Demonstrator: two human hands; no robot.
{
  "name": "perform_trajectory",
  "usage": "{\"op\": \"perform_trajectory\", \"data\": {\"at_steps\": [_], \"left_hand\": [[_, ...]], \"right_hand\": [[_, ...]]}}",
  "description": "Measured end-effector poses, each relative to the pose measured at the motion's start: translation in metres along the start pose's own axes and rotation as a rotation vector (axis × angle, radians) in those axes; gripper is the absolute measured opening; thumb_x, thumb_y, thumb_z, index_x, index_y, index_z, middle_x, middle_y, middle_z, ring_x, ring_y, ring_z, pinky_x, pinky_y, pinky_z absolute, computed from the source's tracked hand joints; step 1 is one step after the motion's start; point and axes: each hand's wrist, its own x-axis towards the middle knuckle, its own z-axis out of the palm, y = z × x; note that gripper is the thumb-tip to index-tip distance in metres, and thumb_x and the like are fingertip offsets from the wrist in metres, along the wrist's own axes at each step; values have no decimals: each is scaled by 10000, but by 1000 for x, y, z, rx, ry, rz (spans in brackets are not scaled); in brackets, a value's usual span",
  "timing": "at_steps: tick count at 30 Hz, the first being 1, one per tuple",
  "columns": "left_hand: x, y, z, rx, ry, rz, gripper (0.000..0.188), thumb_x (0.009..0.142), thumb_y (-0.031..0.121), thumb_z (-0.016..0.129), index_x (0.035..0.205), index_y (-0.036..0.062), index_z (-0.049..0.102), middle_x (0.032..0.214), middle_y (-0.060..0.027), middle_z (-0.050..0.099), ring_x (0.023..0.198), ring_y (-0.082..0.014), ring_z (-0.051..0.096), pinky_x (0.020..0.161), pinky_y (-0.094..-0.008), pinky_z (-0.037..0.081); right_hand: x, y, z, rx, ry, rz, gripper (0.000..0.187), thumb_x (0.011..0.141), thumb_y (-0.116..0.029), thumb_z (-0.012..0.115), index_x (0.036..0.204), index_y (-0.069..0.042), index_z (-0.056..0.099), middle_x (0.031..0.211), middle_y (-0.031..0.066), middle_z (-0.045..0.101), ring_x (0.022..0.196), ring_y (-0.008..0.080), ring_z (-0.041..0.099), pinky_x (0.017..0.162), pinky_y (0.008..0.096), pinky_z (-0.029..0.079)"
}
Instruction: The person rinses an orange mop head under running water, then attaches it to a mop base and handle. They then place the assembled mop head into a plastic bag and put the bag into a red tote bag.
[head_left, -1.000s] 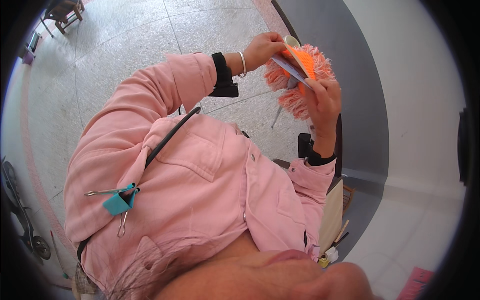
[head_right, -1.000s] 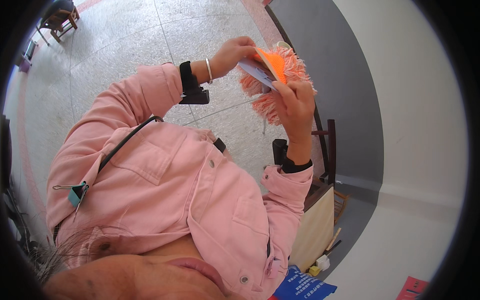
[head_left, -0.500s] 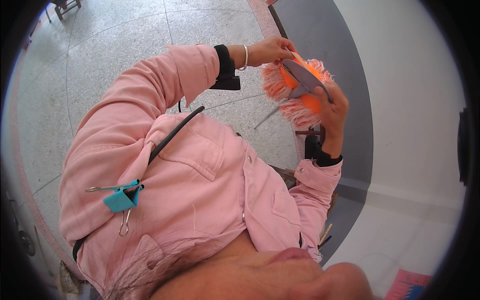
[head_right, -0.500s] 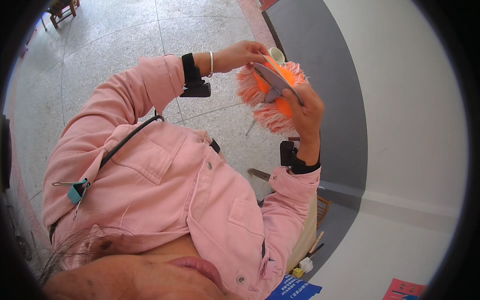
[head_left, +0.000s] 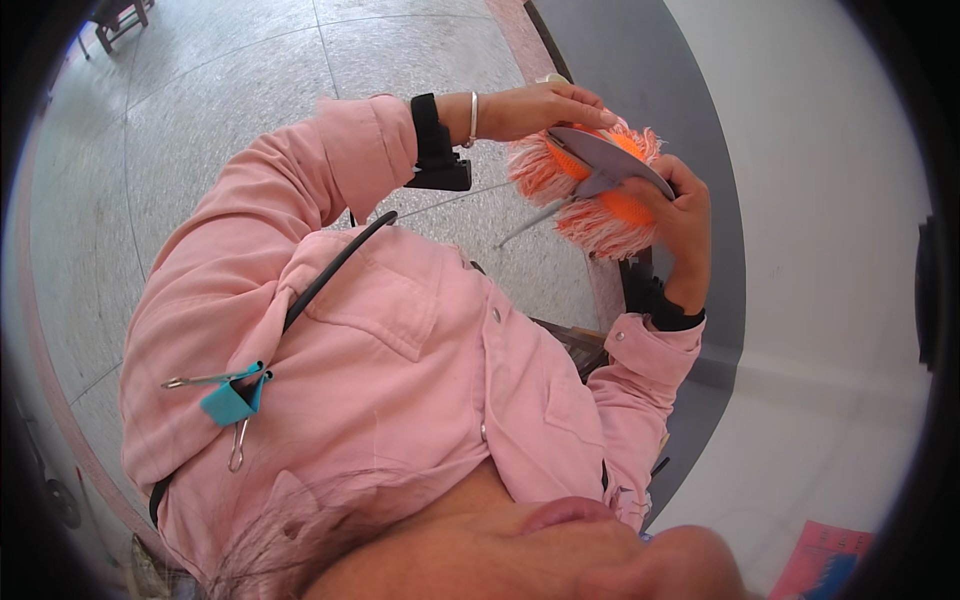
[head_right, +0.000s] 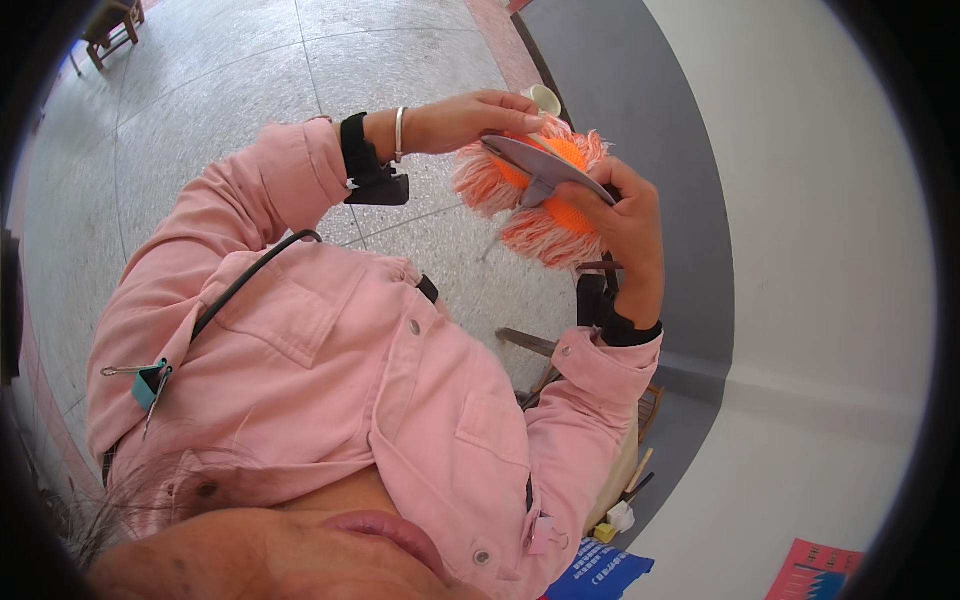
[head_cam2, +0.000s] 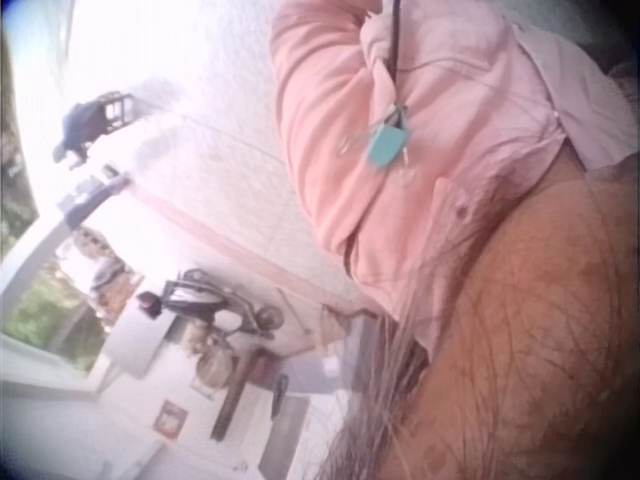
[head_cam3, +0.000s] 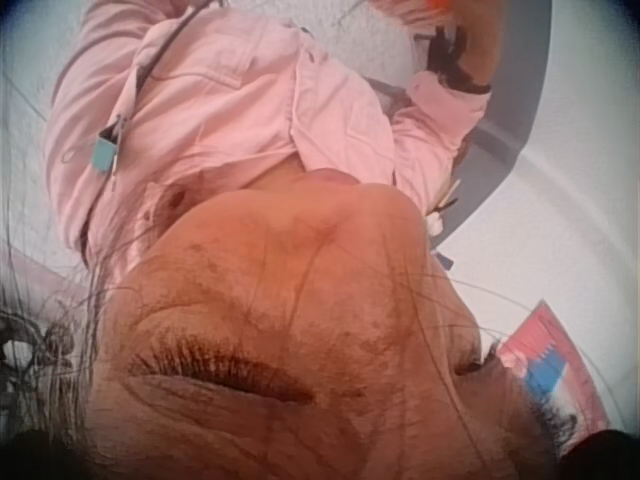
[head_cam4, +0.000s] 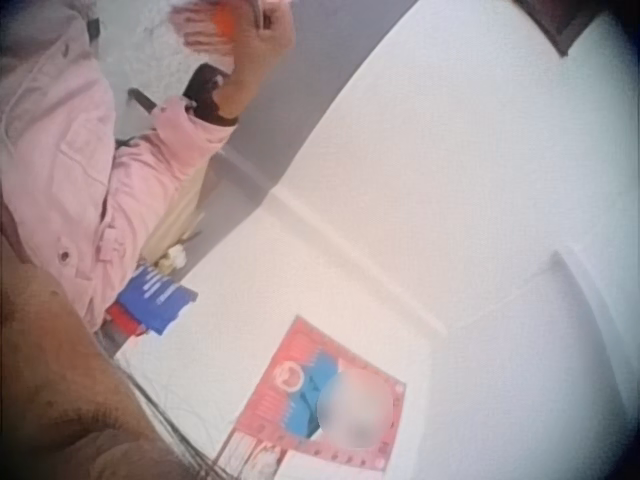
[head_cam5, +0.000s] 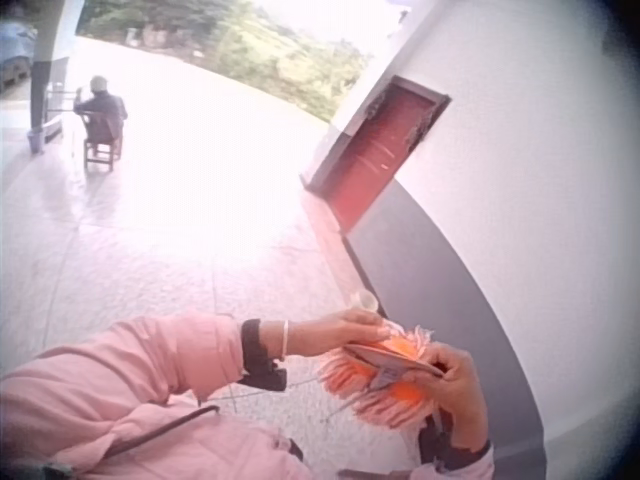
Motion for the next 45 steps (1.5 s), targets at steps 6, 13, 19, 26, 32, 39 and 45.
{"op": "perform_trajectory", "data": {"at_steps": [6, 13, 19, 26, 32, 39, 45], "left_hand": [[-2, 9, -4, -21, -163, 52, 526, 751, 531, 717, 901, 55, 550, 816, 56, 480, 789, -60, 439, 677, -190, 344], [-15, 19, -6, -50, -232, -24, 532, 674, 493, 799, 827, 87, 491, 806, 48, 461, 759, -63, 429, 628, -199, 315], [-13, 11, -5, -215, -141, 144, 260, 873, 285, 661, 843, 94, 488, 841, 46, 465, 755, -51, 422, 645, -198, 352], [-14, 0, -13, -243, 21, 135, 311, 829, 327, 710, 873, 102, 499, 846, 47, 497, 775, -51, 453, 673, -195, 381], [-19, 1, -16, -172, 10, 124, 388, 746, 357, 778, 840, 114, 489, 805, 61, 488, 754, -46, 436, 664, -190, 357], [-22, 18, -23, 54, -162, -39, 521, 636, 485, 827, 832, 106, 528, 827, 41, 503, 779, -71, 460, 692, -201, 363], [-26, 46, 13, 373, -311, -253, 595, 595, 517, 836, 842, 60, 547, 798, 29, 494, 802, -111, 465, 734, -264, 370]], "right_hand": [[-1, -1, -8, 51, -14, 5, 216, 723, -49, 772, 735, -54, 556, 708, -57, 528, 638, 25, 450, 559, 187, 361], [-1, -19, -12, 196, -169, 120, 409, 660, -34, 806, 1007, -58, 591, 792, -46, 550, 674, 32, 492, 592, 194, 407], [-12, -10, -21, 132, 63, -145, 697, 659, -121, 833, 1277, -68, 514, 1014, 29, 583, 912, 95, 538, 769, 249, 453], [-15, 51, 2, -51, 506, 7, 508, 787, -254, 753, 1199, -24, 565, 1009, 46, 599, 880, 96, 549, 743, 252, 461], [-4, 79, 39, 150, 652, -179, 288, 919, -207, 595, 1086, 28, 597, 811, -1, 602, 734, 51, 516, 670, 192, 419], [11, 64, 44, 797, 703, -258, 211, 962, -166, 508, 1076, 5, 558, 957, 39, 609, 830, 76, 554, 733, 214, 462], [18, 78, 52, 965, 657, -278, 257, 980, -236, 471, 1082, -9, 536, 987, 49, 593, 889, 92, 559, 793, 231, 459]]}}
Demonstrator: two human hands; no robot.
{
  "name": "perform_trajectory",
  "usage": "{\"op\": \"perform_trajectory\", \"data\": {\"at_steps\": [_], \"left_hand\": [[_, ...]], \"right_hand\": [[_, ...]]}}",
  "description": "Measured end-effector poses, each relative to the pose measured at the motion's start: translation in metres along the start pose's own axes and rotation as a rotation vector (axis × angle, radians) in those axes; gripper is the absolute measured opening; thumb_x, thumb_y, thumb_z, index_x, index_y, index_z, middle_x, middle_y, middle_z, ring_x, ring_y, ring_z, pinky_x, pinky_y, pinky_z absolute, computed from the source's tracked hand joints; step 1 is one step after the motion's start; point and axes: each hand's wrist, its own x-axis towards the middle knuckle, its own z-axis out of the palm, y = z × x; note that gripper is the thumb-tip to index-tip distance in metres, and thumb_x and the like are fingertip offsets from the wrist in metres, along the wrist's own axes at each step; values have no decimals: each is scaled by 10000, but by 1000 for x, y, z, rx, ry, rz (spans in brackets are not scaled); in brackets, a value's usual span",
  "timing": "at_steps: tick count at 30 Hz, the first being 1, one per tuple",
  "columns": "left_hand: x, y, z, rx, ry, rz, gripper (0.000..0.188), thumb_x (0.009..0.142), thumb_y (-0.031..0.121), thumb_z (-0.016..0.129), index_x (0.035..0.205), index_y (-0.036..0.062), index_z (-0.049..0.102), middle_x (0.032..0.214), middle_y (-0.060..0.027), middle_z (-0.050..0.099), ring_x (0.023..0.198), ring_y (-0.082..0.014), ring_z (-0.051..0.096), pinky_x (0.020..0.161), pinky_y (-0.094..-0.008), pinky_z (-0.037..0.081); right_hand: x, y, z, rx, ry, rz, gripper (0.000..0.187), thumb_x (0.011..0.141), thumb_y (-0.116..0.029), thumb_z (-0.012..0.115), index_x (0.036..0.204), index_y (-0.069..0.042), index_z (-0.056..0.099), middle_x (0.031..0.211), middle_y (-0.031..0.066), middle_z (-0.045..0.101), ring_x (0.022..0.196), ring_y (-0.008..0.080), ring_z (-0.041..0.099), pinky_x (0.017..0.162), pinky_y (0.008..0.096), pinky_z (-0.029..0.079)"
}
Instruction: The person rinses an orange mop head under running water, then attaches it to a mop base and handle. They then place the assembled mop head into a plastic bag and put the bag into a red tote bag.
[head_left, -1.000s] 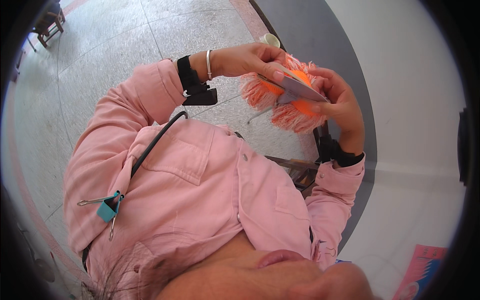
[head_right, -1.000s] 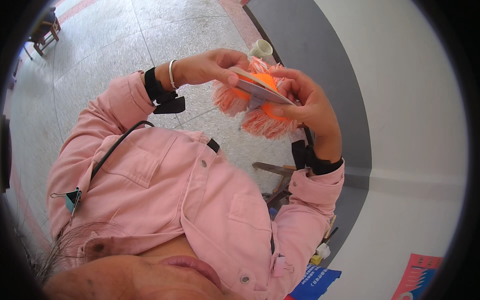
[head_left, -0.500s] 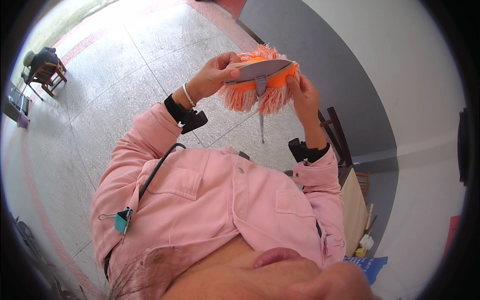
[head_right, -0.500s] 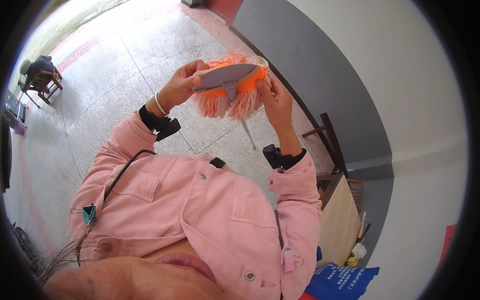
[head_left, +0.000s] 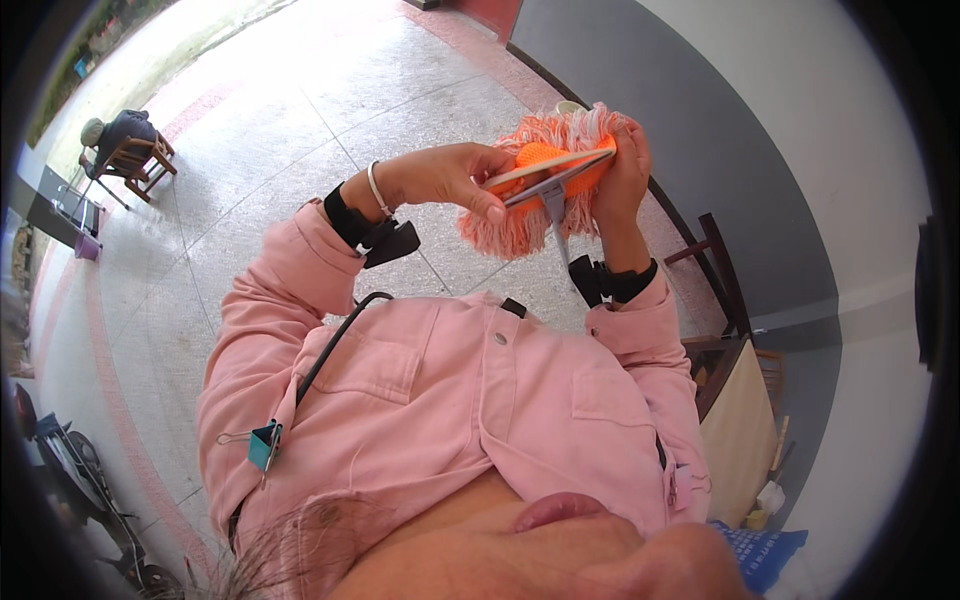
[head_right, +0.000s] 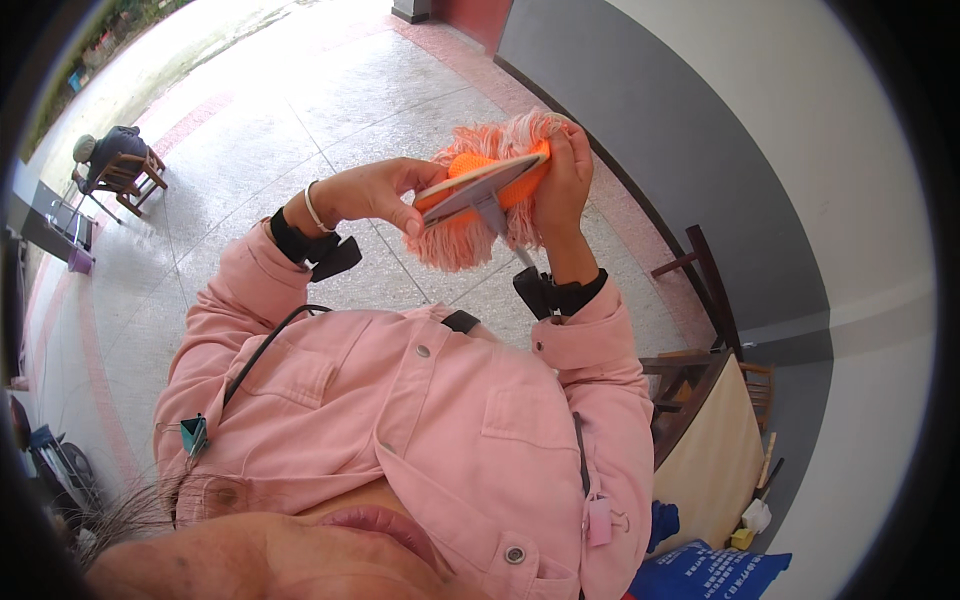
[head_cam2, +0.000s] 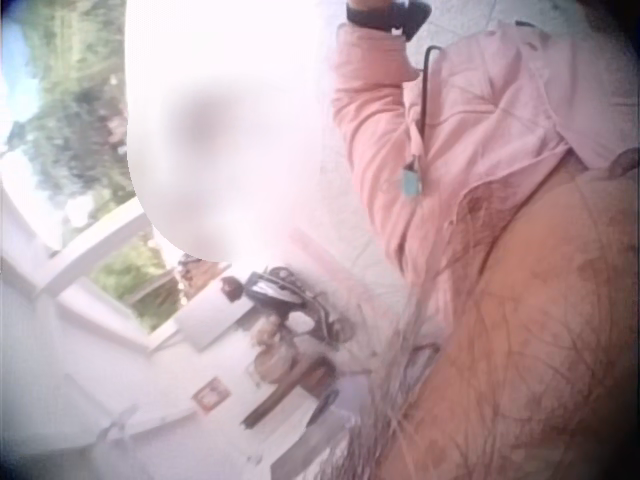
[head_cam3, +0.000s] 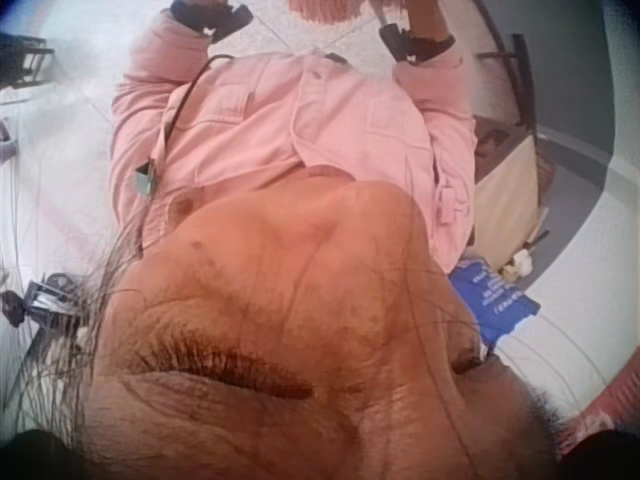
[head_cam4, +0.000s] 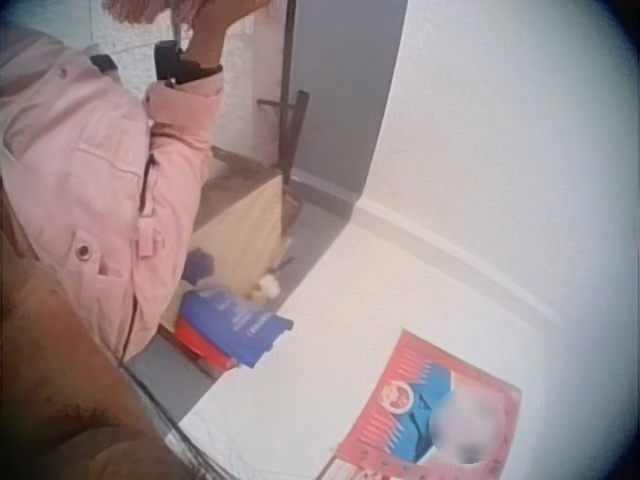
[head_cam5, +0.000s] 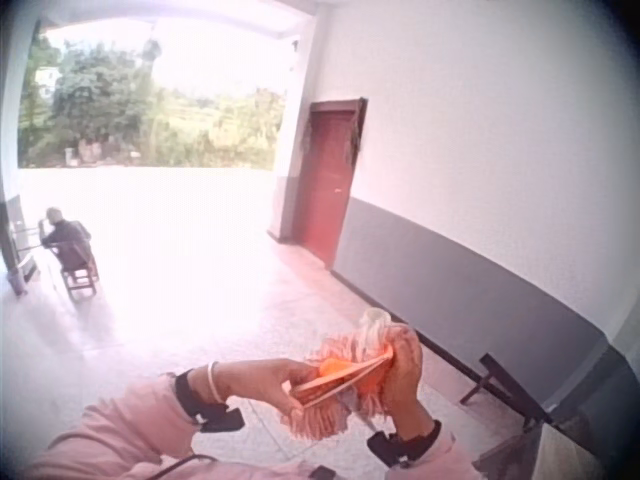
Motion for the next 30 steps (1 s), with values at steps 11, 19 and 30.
{"op": "perform_trajectory", "data": {"at_steps": [11, 19, 30], "left_hand": [[-45, 25, 8, 602, 154, 99, 503, 615, 378, 843, 669, 74, 447, 804, -43, 472, 852, -220, 407, 782, -334, 340], [-58, 25, 28, 862, 477, 415, 422, 630, 275, 836, 672, 92, 458, 803, -32, 465, 814, -227, 428, 738, -326, 342], [-74, 30, 33, 899, 453, 348, 458, 689, 247, 803, 643, 99, 372, 712, -33, 419, 723, -231, 417, 707, -329, 333]], "right_hand": [[-2, 9, -4, -233, -446, 616, 582, 970, -498, 365, 1329, -44, 421, 1311, 122, 506, 1203, 235, 496, 999, 339, 395], [6, -11, 26, -376, -559, 48, 644, 799, -247, 738, 1310, -19, 420, 1255, 107, 525, 1125, 182, 520, 974, 312, 409], [15, -68, 48, -958, -460, -901, 779, 606, -312, 848, 1269, -102, 496, 1143, 123, 581, 1124, 312, 499, 987, 407, 370]]}}
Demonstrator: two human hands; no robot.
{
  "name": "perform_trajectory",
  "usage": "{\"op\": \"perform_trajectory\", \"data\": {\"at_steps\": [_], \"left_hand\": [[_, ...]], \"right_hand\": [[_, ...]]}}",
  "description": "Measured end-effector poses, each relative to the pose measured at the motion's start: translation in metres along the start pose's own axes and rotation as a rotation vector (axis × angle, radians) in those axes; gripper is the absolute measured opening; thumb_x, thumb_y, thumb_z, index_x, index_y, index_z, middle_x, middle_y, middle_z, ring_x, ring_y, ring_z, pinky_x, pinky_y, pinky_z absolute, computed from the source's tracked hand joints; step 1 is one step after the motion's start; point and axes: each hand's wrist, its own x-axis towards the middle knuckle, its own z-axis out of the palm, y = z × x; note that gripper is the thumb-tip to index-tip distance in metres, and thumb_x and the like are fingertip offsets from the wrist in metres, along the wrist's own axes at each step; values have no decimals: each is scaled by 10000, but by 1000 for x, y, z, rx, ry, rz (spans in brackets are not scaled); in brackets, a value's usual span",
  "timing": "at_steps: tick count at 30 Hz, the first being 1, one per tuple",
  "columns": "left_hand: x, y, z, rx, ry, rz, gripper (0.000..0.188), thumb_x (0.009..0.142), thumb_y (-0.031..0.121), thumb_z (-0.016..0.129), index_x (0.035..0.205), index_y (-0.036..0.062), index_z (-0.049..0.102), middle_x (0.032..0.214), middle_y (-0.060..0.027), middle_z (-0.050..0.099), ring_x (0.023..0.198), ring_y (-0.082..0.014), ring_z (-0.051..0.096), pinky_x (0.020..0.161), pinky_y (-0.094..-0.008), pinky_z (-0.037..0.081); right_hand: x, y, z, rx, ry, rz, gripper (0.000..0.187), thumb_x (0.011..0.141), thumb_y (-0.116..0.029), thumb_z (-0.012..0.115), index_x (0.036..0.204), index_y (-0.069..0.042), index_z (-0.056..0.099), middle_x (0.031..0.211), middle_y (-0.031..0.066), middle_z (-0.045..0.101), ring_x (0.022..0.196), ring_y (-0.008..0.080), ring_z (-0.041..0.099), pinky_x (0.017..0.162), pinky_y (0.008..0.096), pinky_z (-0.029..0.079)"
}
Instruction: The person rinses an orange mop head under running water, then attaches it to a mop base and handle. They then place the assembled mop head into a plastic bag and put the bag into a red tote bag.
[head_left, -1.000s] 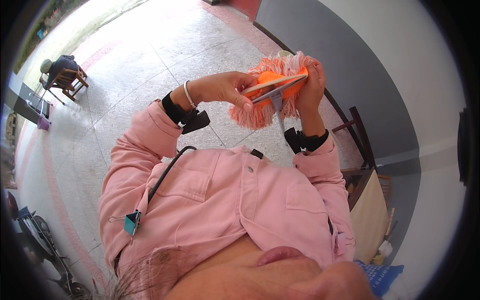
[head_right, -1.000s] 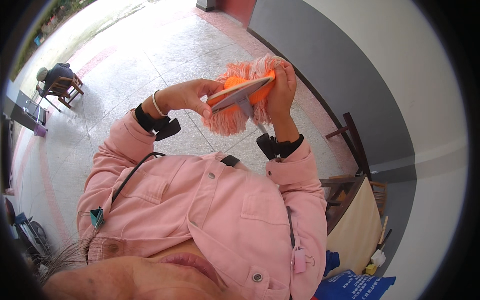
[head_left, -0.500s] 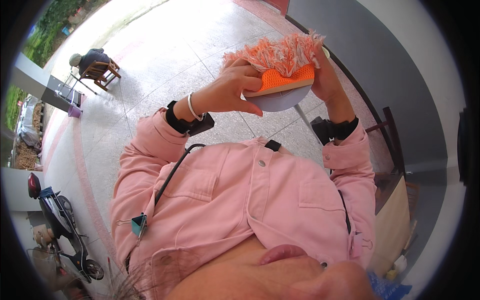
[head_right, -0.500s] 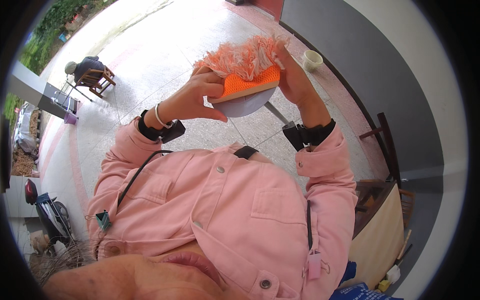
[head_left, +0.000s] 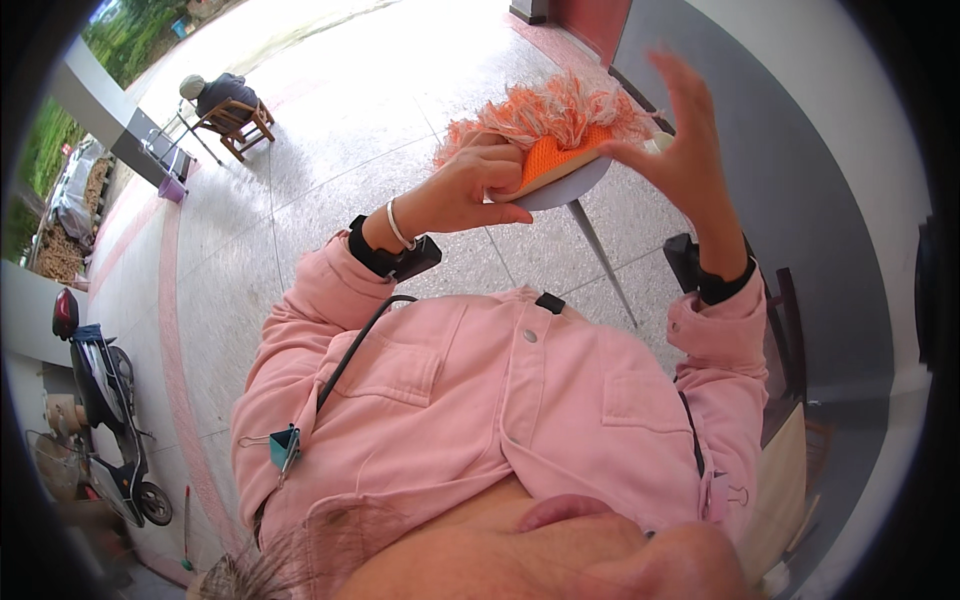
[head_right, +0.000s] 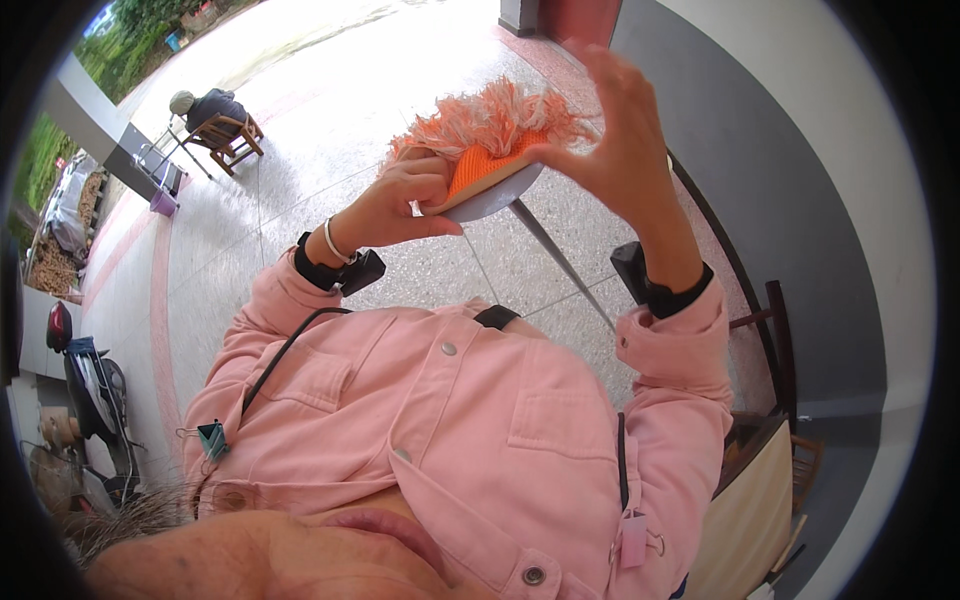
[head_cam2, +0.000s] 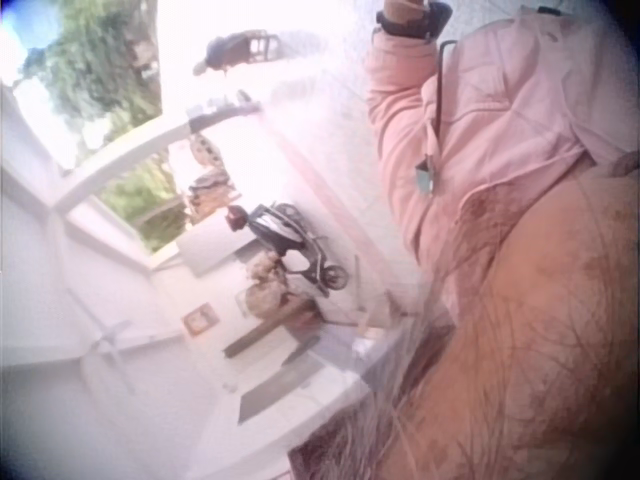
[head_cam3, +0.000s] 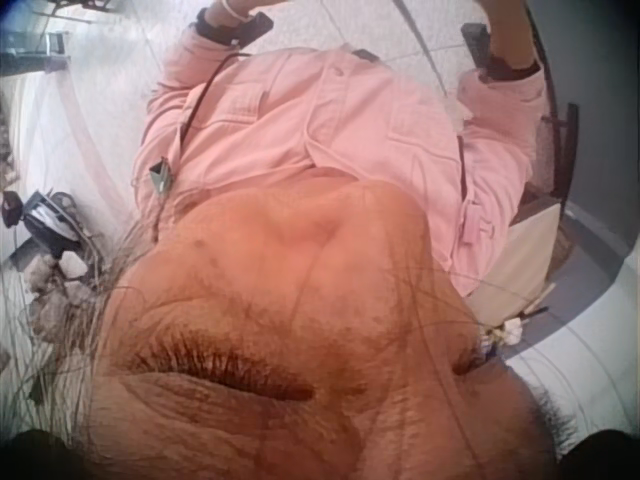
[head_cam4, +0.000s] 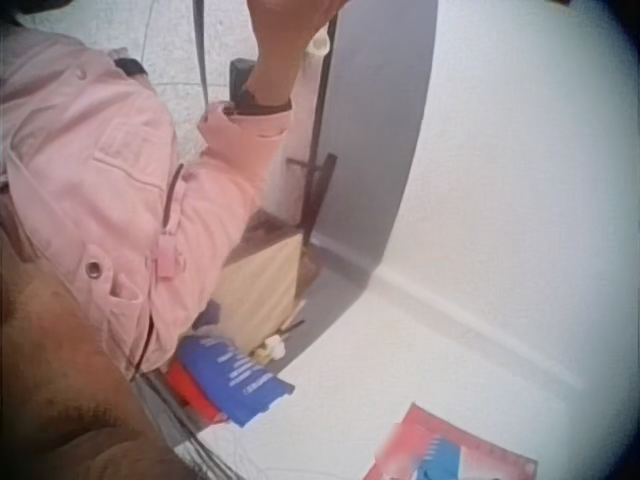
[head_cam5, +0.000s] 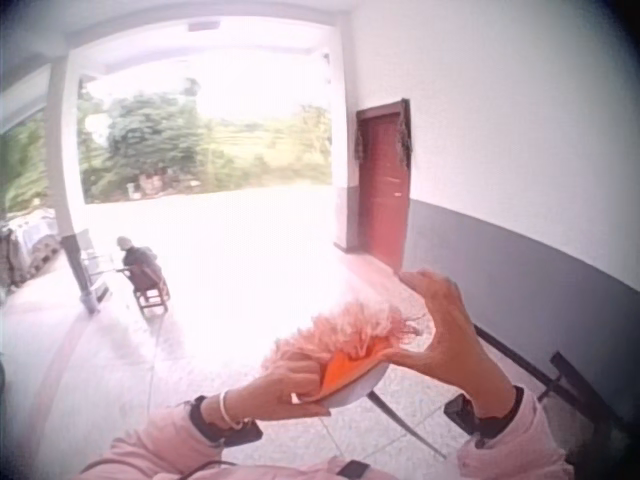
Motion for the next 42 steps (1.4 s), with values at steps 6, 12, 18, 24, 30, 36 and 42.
{"op": "perform_trajectory", "data": {"at_steps": [6, 12, 18, 24, 30, 36, 42], "left_hand": [[3, 7, -2, 21, -44, 24, 462, 704, 293, 780, 645, 100, 365, 704, -41, 412, 710, -243, 423, 722, -330, 323], [7, 12, -8, 38, -82, 29, 463, 713, 330, 761, 655, 94, 367, 715, -45, 422, 728, -255, 433, 741, -350, 321], [5, 11, -6, 39, -62, 6, 435, 696, 331, 766, 670, 85, 408, 766, -43, 469, 816, -265, 480, 775, -366, 322], [-2, 5, 0, 110, -51, -80, 376, 705, 291, 766, 694, 67, 465, 856, -51, 511, 894, -251, 506, 827, -369, 343], [-15, -14, -1, -554, 255, -288, 187, 856, 121, 657, 750, 42, 525, 1110, -66, 540, 997, -161, 502, 878, -305, 396], [-27, -25, -4, -726, 356, -450, 178, 900, 139, 608, 769, 52, 525, 1156, -73, 543, 990, -129, 498, 875, -298, 400], [-13, -3, -7, -512, 219, -425, 188, 819, 113, 693, 746, 66, 526, 1159, -73, 524, 1054, -156, 492, 936, -319, 380]], "right_hand": [[13, -12, -4, 240, -670, -135, 460, 559, -200, 830, 943, -36, 637, 1006, 95, 594, 1010, 285, 532, 891, 352, 432], [42, -9, -4, 300, -1041, -118, 406, 567, -139, 807, 900, -16, 610, 904, 86, 558, 899, 266, 527, 779, 335, 450], [44, -13, -4, 430, -1030, -69, 342, 574, -103, 790, 836, -11, 592, 838, 77, 525, 802, 243, 518, 704, 322, 444], [34, -10, 3, 408, -1111, 89, 343, 591, -66, 787, 884, -36, 610, 858, 60, 536, 788, 192, 531, 676, 259, 443], [31, 17, -14, 534, -387, 164, 431, 703, -108, 782, 1091, -88, 595, 913, 3, 578, 789, 76, 527, 613, 224, 438], [-66, 7, 37, 632, -716, 783, 296, 798, -290, 720, 777, -4, 647, 697, 5, 590, 614, 52, 479, 553, 221, 385], [-75, 17, 85, 1011, -372, 1017, 282, 867, -275, 621, 978, -17, 600, 778, 7, 586, 666, 72, 504, 563, 221, 389]]}}
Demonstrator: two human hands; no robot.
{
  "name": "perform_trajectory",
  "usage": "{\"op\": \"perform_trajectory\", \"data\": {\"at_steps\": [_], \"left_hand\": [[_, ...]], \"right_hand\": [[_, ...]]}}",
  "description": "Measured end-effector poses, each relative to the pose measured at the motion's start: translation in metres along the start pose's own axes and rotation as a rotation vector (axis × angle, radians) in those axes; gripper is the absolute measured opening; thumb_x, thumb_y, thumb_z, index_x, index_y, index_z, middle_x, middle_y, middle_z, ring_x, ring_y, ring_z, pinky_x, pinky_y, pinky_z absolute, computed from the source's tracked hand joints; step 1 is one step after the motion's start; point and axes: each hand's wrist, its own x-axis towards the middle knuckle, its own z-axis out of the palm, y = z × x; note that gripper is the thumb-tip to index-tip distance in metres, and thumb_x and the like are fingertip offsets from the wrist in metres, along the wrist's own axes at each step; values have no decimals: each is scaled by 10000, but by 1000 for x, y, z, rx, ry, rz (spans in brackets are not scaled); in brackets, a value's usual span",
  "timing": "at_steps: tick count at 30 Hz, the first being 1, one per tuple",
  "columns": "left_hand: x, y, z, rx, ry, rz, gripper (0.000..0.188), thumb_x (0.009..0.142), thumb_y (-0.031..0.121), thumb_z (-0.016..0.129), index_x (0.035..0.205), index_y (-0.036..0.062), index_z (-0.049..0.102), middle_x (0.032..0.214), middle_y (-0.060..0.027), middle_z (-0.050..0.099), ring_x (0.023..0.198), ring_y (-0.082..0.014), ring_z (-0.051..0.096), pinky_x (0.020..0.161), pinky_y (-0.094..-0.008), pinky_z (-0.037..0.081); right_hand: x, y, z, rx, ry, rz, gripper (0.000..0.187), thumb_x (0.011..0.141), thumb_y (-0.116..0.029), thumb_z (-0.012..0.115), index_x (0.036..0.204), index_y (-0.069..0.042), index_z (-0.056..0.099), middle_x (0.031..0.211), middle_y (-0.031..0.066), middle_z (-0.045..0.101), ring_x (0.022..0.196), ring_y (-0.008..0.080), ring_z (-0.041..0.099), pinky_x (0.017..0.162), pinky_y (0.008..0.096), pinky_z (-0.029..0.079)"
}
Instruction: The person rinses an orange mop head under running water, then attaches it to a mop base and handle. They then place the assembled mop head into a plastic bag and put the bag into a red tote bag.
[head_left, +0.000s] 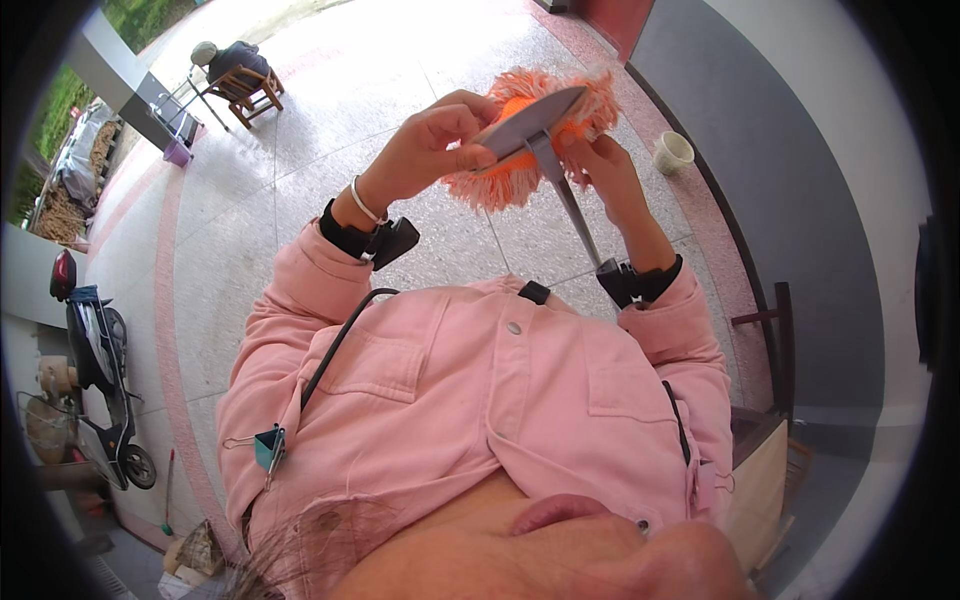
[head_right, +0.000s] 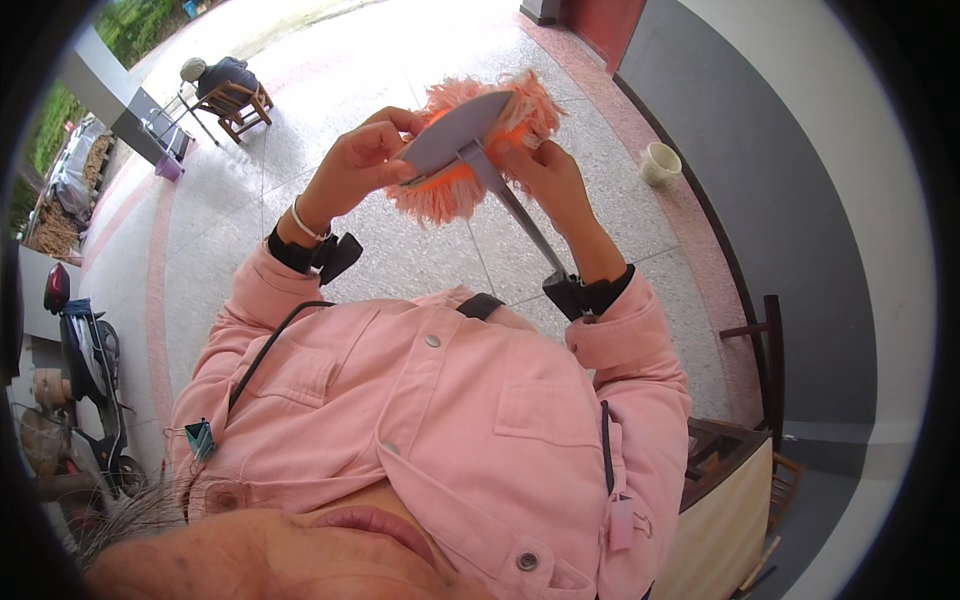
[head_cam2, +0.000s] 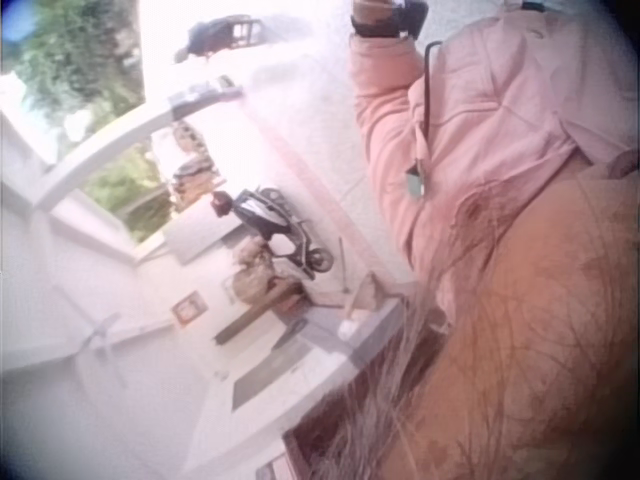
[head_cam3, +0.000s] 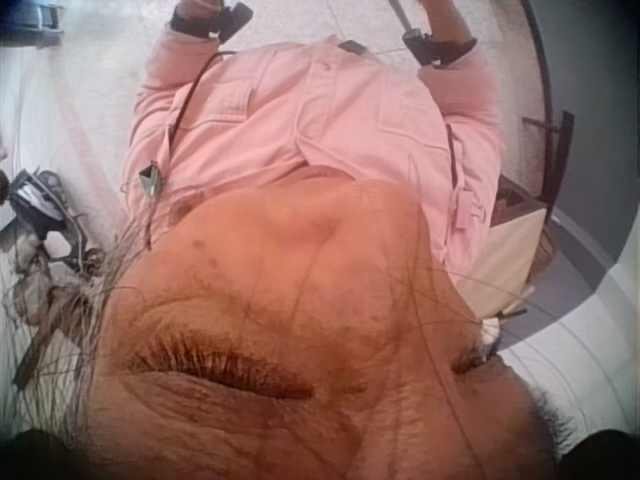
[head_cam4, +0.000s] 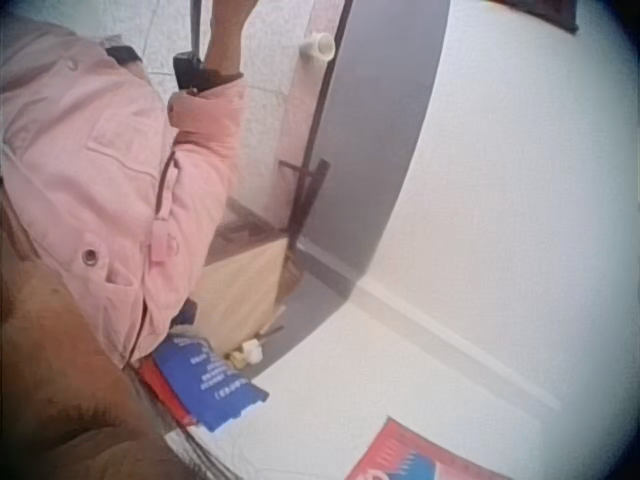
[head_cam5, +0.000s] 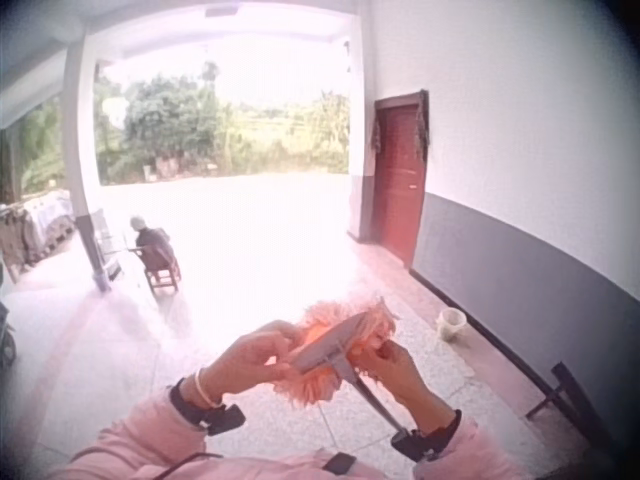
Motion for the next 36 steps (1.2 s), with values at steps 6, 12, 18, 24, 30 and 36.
{"op": "perform_trajectory", "data": {"at_steps": [6, 12, 18, 24, 30, 36], "left_hand": [[1, 25, 10, 116, -142, 75, 229, 742, 90, 753, 698, 78, 528, 1148, -84, 521, 1099, -188, 488, 971, -345, 361], [-6, 38, 10, 201, -157, 36, 299, 684, 92, 800, 707, 82, 502, 1116, -68, 491, 1086, -197, 467, 961, -342, 357], [-17, 43, 13, 490, -257, 119, 356, 631, 183, 835, 713, 66, 508, 1023, -59, 474, 1031, -248, 438, 881, -373, 370], [-16, 46, 26, 593, -425, 452, 199, 783, 202, 663, 721, 58, 540, 958, -21, 511, 935, -254, 451, 856, -377, 377], [-23, 44, 33, 881, -211, 537, 124, 733, 102, 636, 727, 53, 523, 921, -32, 513, 861, -225, 477, 763, -336, 439], [-16, 30, 23, 1020, -179, 507, 109, 745, 70, 627, 779, 43, 527, 871, -37, 472, 846, -200, 490, 714, -311, 470]], "right_hand": [[6, -9, 8, 259, -76, -84, 173, 786, 19, 560, 951, -32, 571, 746, -12, 543, 623, 56, 485, 528, 216, 347], [25, 27, -19, -672, 34, -853, 438, 763, -110, 700, 1176, -68, 557, 1072, 77, 605, 985, 235, 560, 864, 356, 438], [38, 14, -60, -449, -251, -709, 793, 749, -269, 772, 1401, -86, 359, 1405, 141, 397, 1308, 259, 361, 1125, 368, 223], [43, -33, -84, -219, -498, -343, 684, 762, -192, 757, 1353, -85, 431, 1292, 116, 485, 1117, 212, 468, 960, 332, 368], [38, -77, -80, -492, -459, -308, 583, 774, -115, 742, 1306, -85, 504, 1178, 90, 574, 925, 164, 575, 795, 297, 513], [-18, -108, -43, -510, 124, -518, 139, 827, -111, 695, 954, -55, 695, 788, -2, 648, 697, 22, 544, 551, 158, 399]]}}
